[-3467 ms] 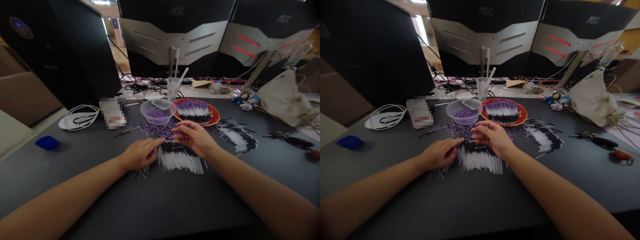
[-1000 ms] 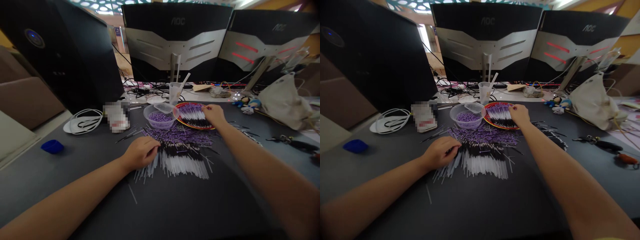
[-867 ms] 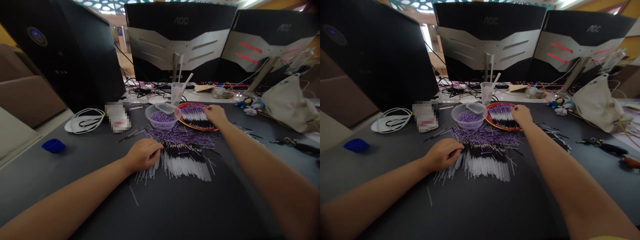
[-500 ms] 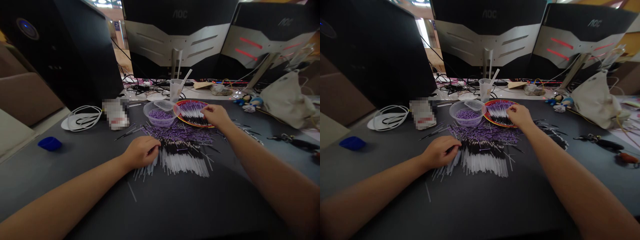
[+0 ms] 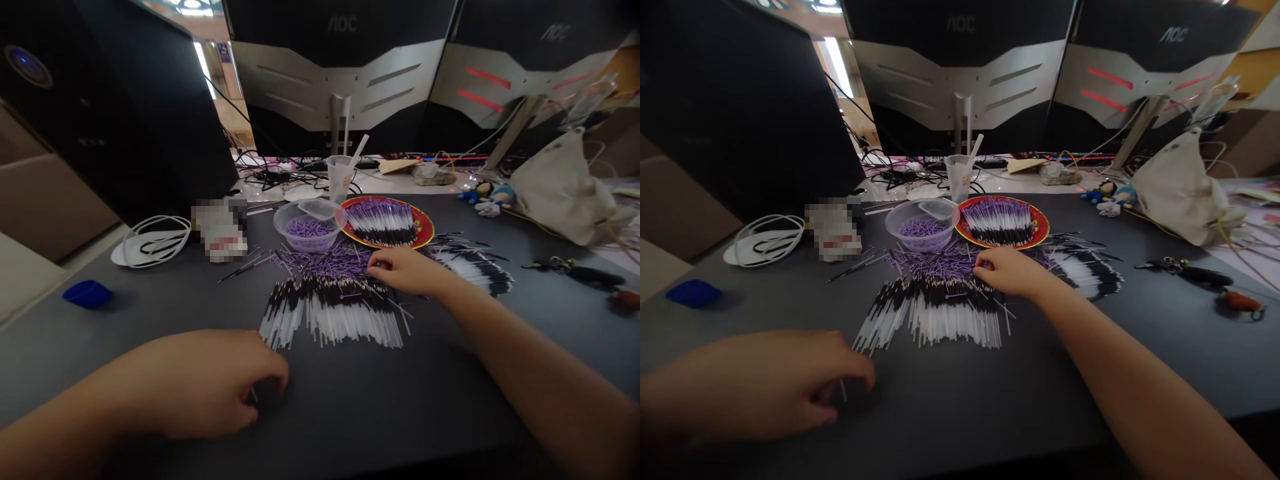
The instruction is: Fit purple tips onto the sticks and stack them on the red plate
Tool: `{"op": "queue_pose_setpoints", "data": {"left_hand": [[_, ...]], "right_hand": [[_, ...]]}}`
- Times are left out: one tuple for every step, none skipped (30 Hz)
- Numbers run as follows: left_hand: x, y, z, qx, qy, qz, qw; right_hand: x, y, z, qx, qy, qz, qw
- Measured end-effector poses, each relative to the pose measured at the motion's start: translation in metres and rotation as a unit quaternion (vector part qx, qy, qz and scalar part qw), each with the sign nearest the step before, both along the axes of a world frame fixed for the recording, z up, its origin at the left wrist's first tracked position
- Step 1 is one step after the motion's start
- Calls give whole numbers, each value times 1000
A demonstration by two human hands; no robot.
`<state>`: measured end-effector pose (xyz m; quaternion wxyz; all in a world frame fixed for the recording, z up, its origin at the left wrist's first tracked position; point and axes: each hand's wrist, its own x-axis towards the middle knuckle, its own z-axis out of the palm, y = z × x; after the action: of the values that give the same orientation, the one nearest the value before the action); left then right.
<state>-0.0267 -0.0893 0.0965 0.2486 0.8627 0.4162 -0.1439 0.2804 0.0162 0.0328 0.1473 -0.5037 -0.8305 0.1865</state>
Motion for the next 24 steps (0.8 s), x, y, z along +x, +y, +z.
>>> {"op": "queue_pose_setpoints", "data": {"left_hand": [[-1,0,-5,-2,9,-2,1000],[-1,0,-10,4,13,1,1000],[0,0,-15,1,24,0,1000],[1,0,-19,-3,30,0,1000],[3,-1,-23,4,31,8,999],[4,-3,-25,11,25,11,1000],[4,-5,-27,22,16,16,999],[5,-8,-27,33,7,21,999],[5,-11,-28,36,5,23,999],[4,-13,-28,33,7,22,999],[4,-15,-28,30,9,21,999],[2,-16,-29,33,9,18,999],[1,-16,-30,41,10,16,999],[0,-16,-32,52,12,15,998],[0,-16,-34,64,16,15,998],[0,-15,-36,73,24,17,997],[0,-13,-37,80,33,20,996],[2,-12,-38,83,43,24,995],[3,-10,-38,84,57,27,994],[6,-9,-37,84,73,29,993],[8,-8,-37,82,89,28,992],[11,-7,-36,81,103,27,991],[13,-6,-35,82,114,26,990],[14,-6,-34,85,121,24,989]], "right_hand": [[0,0,-1,4,0,1,1000],[0,0,-1,10,4,1,1000],[0,0,-2,16,11,1,1000],[0,-1,-3,22,21,1,1000],[-1,-1,-3,23,34,-1,999],[-2,-2,-3,17,52,-4,999],[-4,-3,-2,2,75,-9,997],[-6,-4,-2,-18,102,-18,994],[-8,-5,-2,-41,129,-27,990],[-10,-6,-1,-62,153,-37,986],[-13,-7,-1,-77,171,-43,981],[-15,-9,-1,-82,182,-46,979],[-17,-10,-1,-78,185,-44,979],[-19,-11,-1,-71,185,-38,980],[-20,-13,-1,-61,182,-30,981],[-22,-14,-1,-52,175,-21,983],[-23,-15,-2,-46,164,-12,985],[-24,-16,-2,-44,149,-3,988],[-25,-17,-2,-46,131,6,990],[-26,-18,-2,-50,113,16,992],[-27,-19,-3,-56,95,26,994],[-28,-20,-3,-61,80,36,994],[-29,-20,-4,-64,66,42,995],[-30,-21,-5,-63,53,47,995]]}}
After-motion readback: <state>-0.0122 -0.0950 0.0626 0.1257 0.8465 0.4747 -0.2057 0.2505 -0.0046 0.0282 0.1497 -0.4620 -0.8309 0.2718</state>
